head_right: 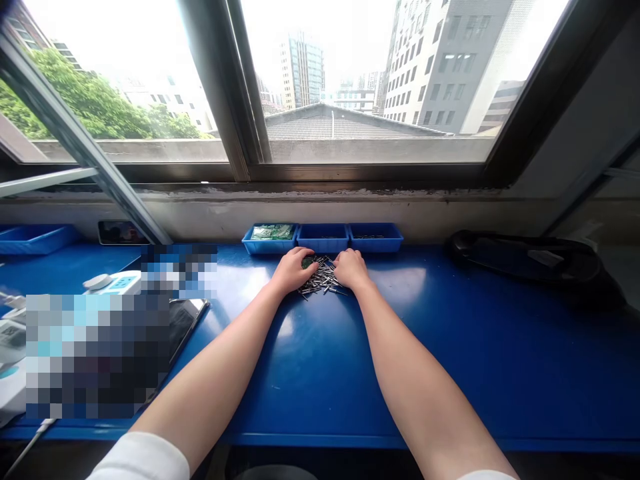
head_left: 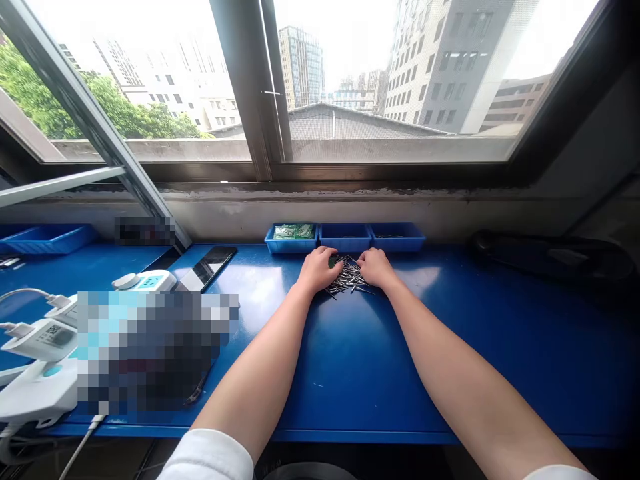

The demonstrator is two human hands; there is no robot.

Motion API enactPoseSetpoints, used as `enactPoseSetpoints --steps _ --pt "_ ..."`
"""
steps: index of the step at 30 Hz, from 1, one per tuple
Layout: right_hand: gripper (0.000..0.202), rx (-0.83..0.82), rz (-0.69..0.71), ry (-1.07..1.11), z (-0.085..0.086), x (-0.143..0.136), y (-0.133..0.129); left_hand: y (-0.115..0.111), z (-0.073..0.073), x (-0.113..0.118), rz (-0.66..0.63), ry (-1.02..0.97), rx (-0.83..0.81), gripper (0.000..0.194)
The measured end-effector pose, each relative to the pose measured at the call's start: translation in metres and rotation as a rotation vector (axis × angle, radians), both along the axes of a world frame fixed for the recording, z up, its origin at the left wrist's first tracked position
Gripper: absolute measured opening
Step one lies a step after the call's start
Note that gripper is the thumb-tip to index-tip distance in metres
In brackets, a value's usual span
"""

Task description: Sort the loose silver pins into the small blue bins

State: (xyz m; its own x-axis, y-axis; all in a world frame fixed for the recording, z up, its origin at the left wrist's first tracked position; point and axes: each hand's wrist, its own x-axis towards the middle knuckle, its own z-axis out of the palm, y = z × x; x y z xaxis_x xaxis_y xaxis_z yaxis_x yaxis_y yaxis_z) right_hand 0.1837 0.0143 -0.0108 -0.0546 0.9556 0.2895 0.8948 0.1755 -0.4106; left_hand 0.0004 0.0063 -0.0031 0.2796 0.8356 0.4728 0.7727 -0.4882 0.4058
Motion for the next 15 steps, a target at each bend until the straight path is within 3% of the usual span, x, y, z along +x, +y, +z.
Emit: enactPoseSetpoints --steps 7,15 --pt "0.014 0.085 0.219 0.161 0.009 -0.004 -0.008 0.001 0.003 0.004 -0.19 -0.053 0.087 0.02" --pt "0.007 0.133 0.338 0.277 0.011 -0.008 -0.014 0.0 0.007 0.006 -0.114 -0.022 0.046 0.018"
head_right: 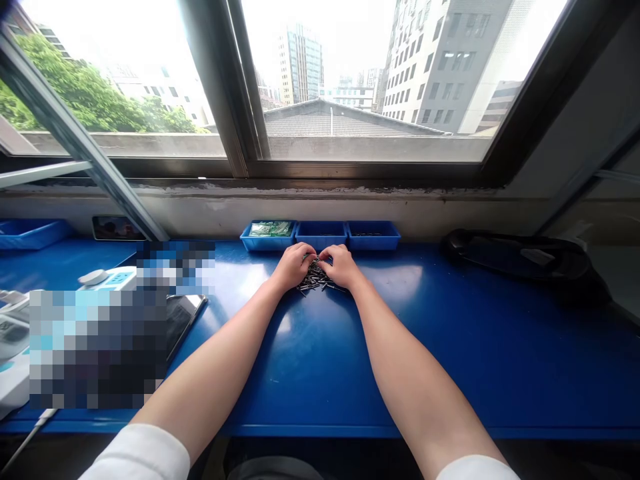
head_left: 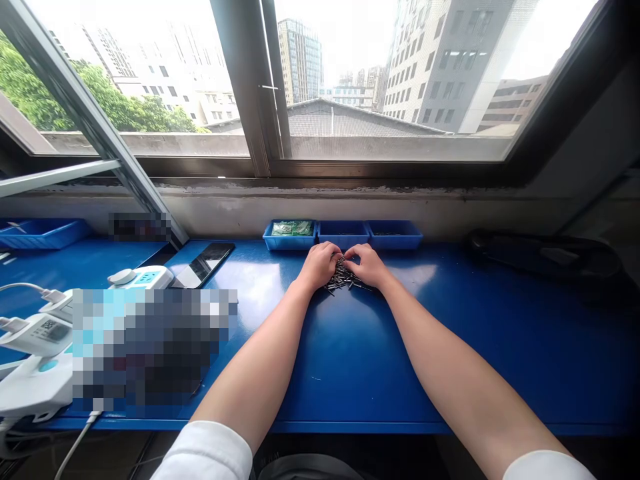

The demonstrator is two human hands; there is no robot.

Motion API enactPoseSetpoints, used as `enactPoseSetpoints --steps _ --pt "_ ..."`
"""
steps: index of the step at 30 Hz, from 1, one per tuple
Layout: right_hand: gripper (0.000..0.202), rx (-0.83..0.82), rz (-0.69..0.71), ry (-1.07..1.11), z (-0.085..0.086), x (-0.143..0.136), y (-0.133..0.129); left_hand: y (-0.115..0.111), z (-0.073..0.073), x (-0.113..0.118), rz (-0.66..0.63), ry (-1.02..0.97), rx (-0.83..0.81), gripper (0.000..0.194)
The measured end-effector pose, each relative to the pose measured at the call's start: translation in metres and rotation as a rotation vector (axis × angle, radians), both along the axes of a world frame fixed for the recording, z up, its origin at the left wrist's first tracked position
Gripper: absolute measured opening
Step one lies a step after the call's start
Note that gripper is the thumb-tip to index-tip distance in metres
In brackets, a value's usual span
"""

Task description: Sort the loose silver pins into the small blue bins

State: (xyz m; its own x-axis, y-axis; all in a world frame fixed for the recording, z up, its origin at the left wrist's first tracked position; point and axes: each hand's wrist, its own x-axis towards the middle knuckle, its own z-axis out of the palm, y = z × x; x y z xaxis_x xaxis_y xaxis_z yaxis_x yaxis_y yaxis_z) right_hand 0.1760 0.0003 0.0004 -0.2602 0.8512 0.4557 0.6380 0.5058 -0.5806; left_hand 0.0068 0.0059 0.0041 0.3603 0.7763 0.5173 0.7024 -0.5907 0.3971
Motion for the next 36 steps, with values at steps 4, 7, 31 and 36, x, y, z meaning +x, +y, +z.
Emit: enactPoseSetpoints --steps 4,7,31,36 --pt "0.011 0.069 -0.028 0.045 0.001 -0.001 0.0 -0.001 0.0 0.0 -0.009 -0.033 -0.006 0.02" --pt "0.015 0.064 -0.038 0.034 0.0 -0.001 0.001 -0.001 0.0 0.001 -0.053 -0.068 0.009 0.018" --pt "0.049 0.035 -0.376 0.154 0.005 0.008 0.002 0.005 -0.01 -0.007 0.199 -0.04 -0.053 0.023" --pt "0.056 0.047 -0.346 0.031 -0.002 0.006 0.007 0.004 -0.009 -0.006 0.155 0.027 -0.092 0.03"
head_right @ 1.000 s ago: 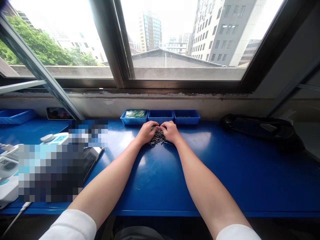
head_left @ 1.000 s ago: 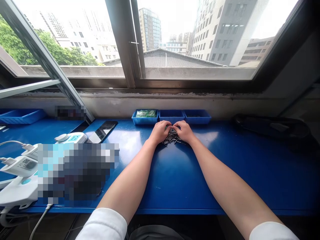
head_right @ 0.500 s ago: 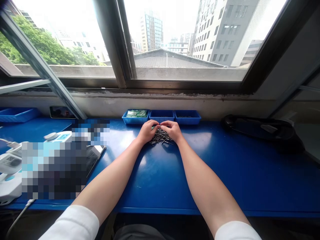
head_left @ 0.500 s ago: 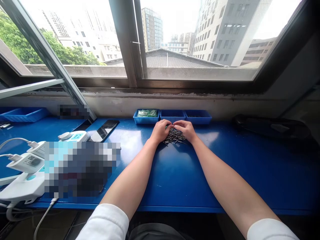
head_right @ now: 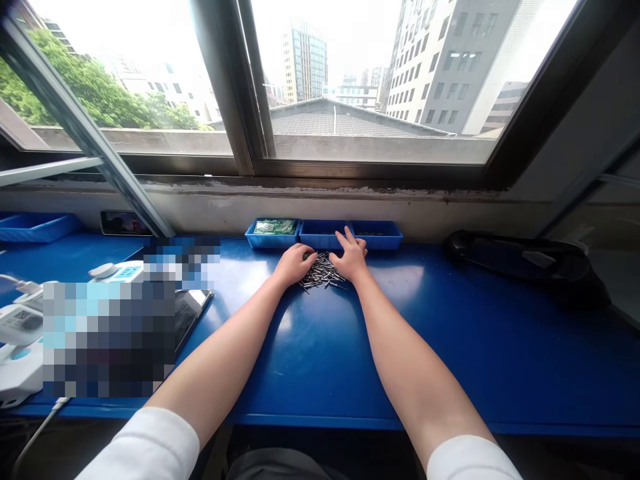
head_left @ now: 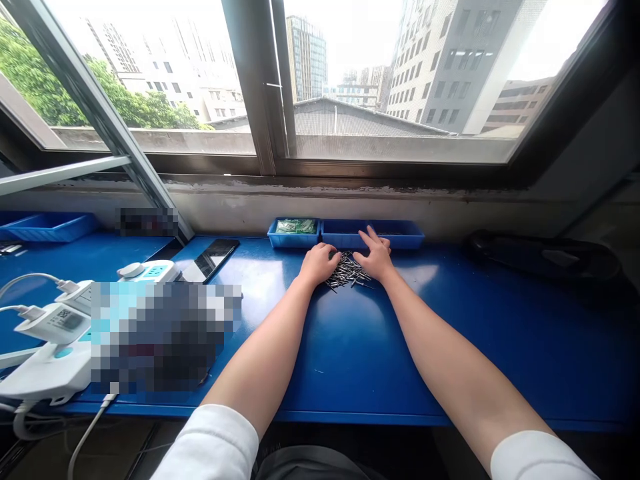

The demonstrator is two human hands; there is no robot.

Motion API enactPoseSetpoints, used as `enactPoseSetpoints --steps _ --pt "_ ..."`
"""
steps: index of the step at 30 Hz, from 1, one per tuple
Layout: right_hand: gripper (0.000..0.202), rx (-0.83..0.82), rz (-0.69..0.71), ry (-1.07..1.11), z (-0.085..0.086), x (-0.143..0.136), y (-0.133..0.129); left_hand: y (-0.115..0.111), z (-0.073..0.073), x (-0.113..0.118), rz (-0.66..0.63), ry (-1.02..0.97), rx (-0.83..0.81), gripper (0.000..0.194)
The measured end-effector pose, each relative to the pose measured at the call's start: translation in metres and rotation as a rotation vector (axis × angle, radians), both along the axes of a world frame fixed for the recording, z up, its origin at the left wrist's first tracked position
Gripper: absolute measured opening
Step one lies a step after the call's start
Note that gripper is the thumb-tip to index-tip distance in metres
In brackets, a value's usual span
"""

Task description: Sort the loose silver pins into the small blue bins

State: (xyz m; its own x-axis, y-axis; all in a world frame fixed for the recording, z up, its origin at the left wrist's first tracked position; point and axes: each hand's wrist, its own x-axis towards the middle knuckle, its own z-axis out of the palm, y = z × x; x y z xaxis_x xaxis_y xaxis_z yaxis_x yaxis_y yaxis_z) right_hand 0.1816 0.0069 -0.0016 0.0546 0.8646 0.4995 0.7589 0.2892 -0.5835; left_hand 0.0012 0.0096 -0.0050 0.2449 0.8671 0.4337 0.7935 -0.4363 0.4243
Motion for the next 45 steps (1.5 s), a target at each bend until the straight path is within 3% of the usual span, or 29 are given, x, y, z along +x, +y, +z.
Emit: enactPoseSetpoints --steps 4,7,10,18,24,29,37,41,45 --pt "0.029 0.138 -0.013 0.087 -0.003 0.004 0.003 -0.002 0.002 -0.001 -0.03 0.034 -0.035 0.037" --pt "0.021 0.034 0.004 0.088 -0.006 0.007 0.005 -0.003 0.003 0.0 -0.046 0.061 -0.046 0.042" --pt "0.024 -0.072 0.024 0.007 -0.01 0.008 0.007 -0.004 0.002 0.0 -0.047 0.071 -0.052 0.044" --pt "0.027 -0.158 0.167 -0.138 -0.01 0.002 0.004 -0.004 0.002 0.001 -0.045 0.08 -0.054 0.043" --pt "0.03 -0.237 0.101 -0.208 -0.007 -0.001 0.001 -0.004 0.001 0.001 -0.039 0.087 -0.062 0.043" --pt "0.029 -0.255 0.126 -0.245 -0.007 0.001 0.002 -0.004 0.002 0.001 -0.05 0.094 -0.044 0.043" --pt "0.026 -0.199 0.19 -0.225 -0.008 0.004 0.001 -0.003 0.002 0.001 -0.049 0.088 -0.013 0.041" --pt "0.025 -0.146 0.212 -0.13 -0.006 0.006 0.0 -0.002 0.001 0.001 -0.059 0.004 0.062 0.041" --pt "0.028 -0.06 0.317 -0.028 -0.002 0.003 0.0 0.001 -0.001 0.001 -0.106 -0.116 0.122 0.04"
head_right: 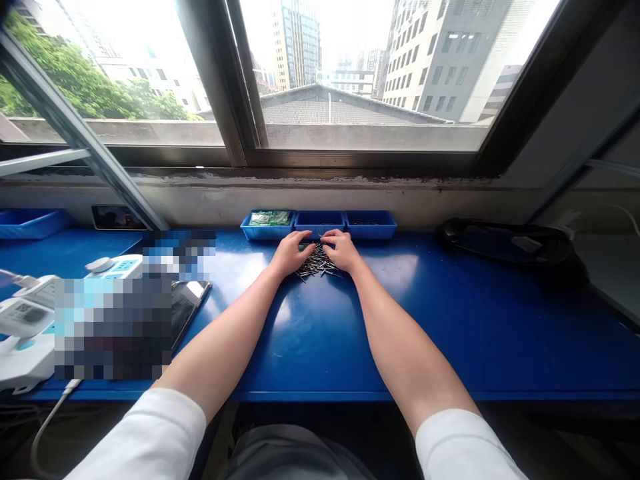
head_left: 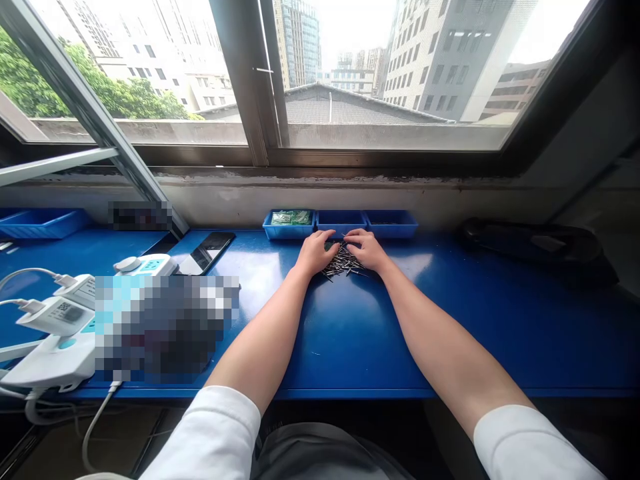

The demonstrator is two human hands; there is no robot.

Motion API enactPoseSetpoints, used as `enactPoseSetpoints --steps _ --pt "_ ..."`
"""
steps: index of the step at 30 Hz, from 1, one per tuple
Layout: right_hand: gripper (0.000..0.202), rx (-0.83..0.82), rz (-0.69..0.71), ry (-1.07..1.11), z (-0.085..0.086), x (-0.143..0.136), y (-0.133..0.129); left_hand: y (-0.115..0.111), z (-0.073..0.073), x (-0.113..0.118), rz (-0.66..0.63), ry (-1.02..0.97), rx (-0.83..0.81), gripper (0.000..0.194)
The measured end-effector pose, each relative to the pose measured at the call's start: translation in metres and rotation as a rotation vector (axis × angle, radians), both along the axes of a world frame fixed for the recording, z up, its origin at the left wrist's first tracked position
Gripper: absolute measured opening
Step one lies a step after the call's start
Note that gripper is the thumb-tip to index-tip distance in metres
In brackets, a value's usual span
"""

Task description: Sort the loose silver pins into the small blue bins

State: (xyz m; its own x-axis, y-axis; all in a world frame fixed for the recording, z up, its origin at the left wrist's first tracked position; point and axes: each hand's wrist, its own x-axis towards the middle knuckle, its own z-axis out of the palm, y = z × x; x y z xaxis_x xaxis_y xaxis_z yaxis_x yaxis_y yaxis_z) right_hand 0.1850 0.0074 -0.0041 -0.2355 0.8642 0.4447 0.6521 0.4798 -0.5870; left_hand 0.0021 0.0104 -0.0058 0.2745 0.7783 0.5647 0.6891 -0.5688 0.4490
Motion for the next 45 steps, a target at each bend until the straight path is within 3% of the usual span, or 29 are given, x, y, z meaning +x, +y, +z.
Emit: enactPoseSetpoints --steps 6,12,18,23,30,37,45 --pt "0.032 0.019 0.099 -0.021 0.0 -0.009 -0.004 0.001 0.0 0.003 -0.124 -0.11 -0.08 0.029" --pt "0.029 0.041 0.08 -0.013 0.005 -0.014 -0.01 0.0 0.003 0.003 -0.033 -0.228 -0.195 0.018" --pt "0.027 0.09 -0.025 0.169 0.007 -0.016 -0.012 -0.001 0.005 0.002 -0.036 -0.319 -0.184 0.014" --pt "0.017 0.071 -0.035 0.176 0.007 -0.015 -0.013 -0.004 0.006 0.005 -0.09 -0.3 -0.186 0.016" --pt "0.023 0.033 -0.09 0.069 0.009 -0.015 -0.013 -0.007 0.007 0.006 -0.063 -0.226 -0.162 0.02" --pt "0.021 -0.002 0.012 0.351 0.008 -0.018 -0.014 -0.004 0.007 0.005 -0.049 -0.082 -0.086 0.021" --pt "0.022 -0.076 0.047 0.547 0.005 -0.014 -0.008 -0.003 0.006 0.004 -0.02 -0.053 -0.024 0.024"
